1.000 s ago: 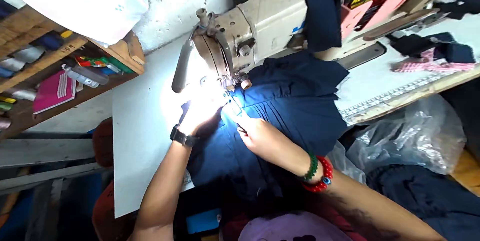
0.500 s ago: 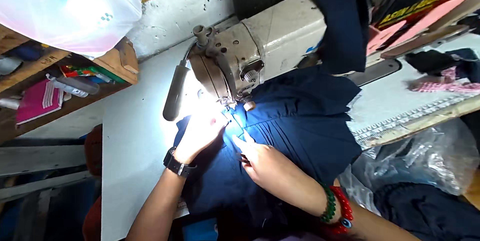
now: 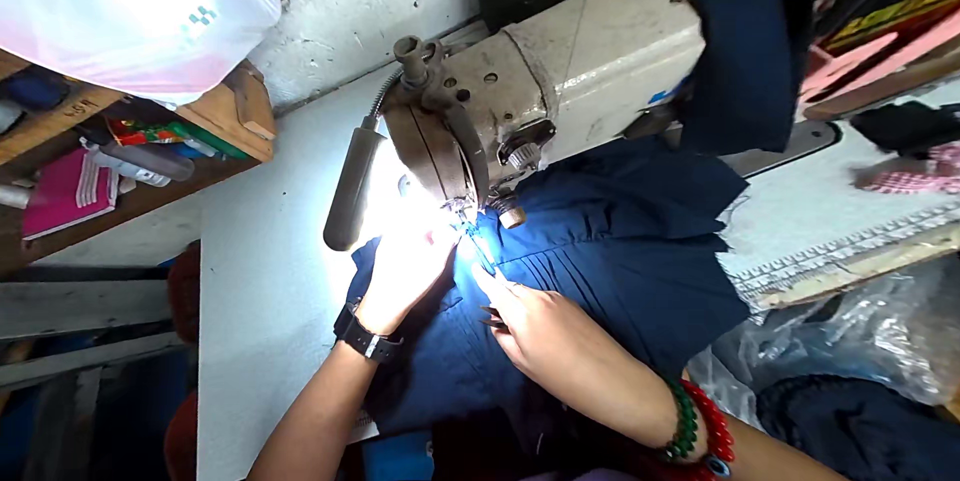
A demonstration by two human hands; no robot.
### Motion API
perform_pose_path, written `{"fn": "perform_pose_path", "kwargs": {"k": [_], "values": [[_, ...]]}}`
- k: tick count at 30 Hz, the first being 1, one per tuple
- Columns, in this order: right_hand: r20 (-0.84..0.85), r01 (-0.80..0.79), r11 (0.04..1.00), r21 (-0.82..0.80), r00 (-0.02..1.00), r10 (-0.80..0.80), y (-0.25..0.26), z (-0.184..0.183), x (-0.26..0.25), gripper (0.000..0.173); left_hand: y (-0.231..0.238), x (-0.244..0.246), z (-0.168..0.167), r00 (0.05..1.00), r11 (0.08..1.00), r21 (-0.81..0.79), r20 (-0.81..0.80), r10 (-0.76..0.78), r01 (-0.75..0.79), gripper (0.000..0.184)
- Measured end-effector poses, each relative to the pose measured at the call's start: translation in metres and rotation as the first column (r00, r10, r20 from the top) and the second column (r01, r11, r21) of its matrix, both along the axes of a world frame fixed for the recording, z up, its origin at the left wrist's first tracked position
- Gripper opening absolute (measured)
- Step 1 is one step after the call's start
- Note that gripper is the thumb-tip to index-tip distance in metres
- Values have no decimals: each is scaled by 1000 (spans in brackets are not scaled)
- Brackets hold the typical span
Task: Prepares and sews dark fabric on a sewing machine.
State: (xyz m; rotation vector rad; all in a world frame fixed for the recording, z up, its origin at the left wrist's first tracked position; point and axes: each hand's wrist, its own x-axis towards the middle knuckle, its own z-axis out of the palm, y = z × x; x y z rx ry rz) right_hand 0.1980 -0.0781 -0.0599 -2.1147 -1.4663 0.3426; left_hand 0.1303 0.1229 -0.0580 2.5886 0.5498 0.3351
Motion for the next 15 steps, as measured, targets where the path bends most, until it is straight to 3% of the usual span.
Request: {"fn": "perform_pose_path", "kwargs": {"k": [6,10,15], "values": [[173,-1,999,54,985,-8,3,-1,6,41,-1,-1,-4,998,999,8,-53,34,-34,25],[294,25,998,54,955,-40,19,5,23,46,-5,-2,-6,998,997,56,-42,56,-54,21],[397,-52,999,12,917,43,27,-11,39,37,-33,-18,-10,1000,932,361,-14,-18,22,28]]}}
